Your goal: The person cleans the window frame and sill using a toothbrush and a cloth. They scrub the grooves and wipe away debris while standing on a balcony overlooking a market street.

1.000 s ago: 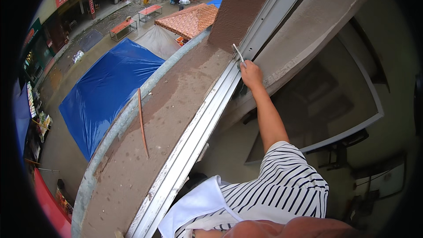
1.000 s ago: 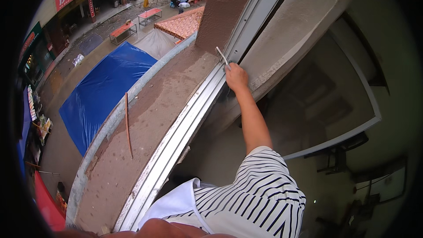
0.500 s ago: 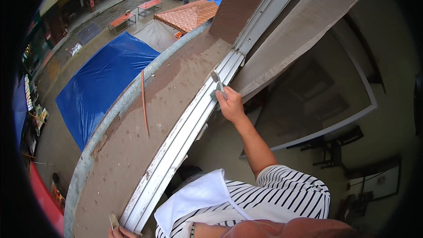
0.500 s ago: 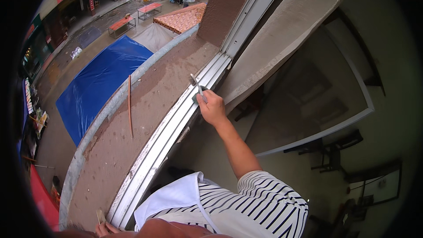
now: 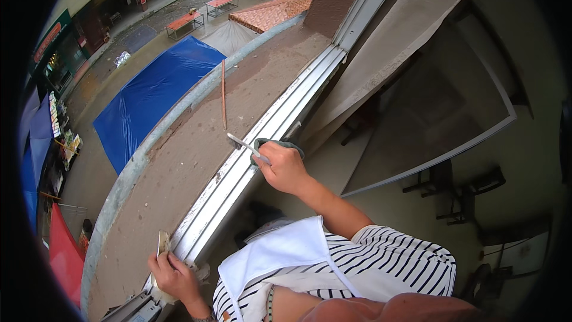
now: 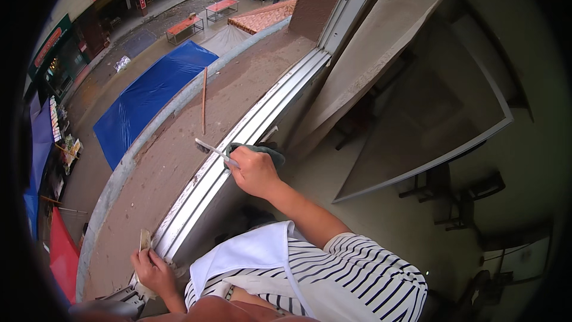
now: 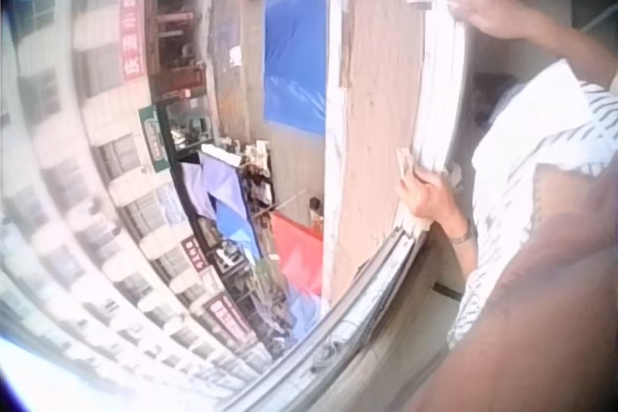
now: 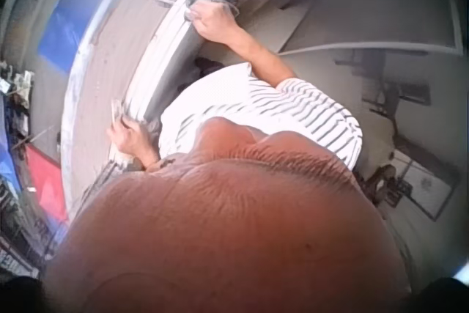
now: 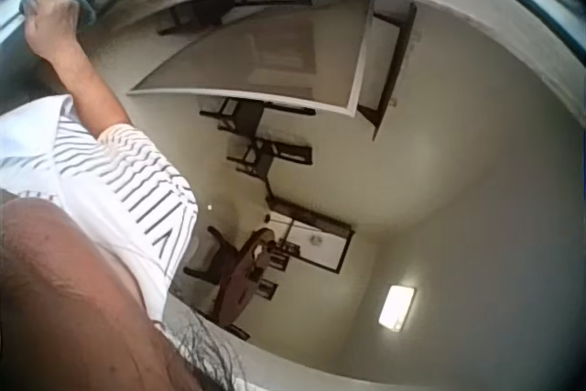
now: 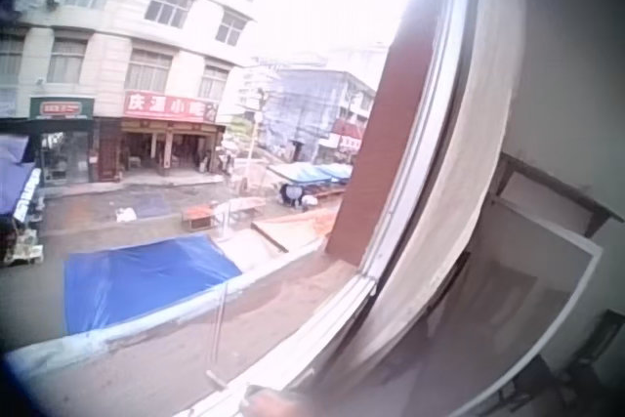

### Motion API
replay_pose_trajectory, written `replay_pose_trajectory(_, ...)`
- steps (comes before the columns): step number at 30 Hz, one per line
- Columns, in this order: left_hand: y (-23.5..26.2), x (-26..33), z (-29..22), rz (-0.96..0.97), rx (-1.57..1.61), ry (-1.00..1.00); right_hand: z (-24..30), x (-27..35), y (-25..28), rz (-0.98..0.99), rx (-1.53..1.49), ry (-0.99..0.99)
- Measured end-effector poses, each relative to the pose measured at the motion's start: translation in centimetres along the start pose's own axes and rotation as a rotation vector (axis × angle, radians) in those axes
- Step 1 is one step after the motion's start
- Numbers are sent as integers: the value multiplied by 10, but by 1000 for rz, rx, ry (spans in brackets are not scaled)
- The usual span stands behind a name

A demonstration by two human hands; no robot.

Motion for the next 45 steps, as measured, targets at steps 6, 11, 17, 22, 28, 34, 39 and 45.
replay_pose_trajectory(6,4,1,-5,-49,10,-27,60,32,-57,212,-219,75)
replay_pose_trajectory(11,6,0,-4,-67,1,-24,94,51,-103,381,-414,111)
replay_pose_trajectory(17,12,-1,-6,-105,13,-22,61,41,-87,410,-1125,-613)
replay_pose_trajectory(22,14,-2,-10,-121,23,-21,-6,37,-2,-13,-1247,-579)
replay_pose_trajectory(28,10,2,-6,-98,-11,33,-58,-23,111,-367,-885,-216)
replay_pose_trajectory(34,4,-2,-7,-62,-15,59,-139,-82,177,-325,-79,-204)
replay_pose_trajectory(39,3,-3,-4,-35,-34,81,-173,-100,158,-217,324,-51)
replay_pose_trajectory(45,-1,-2,1,-5,-35,113,-145,-96,114,-132,353,58)
Point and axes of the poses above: each hand's wrist, its own x-axis away from the middle knuckle, its own y-axis out of the back of the hand, z = x × y, the point moved 7 cm from there along -x, towards the middle knuckle, and after that the axes turned 15 degrees about -x, right-handed, at the moved point
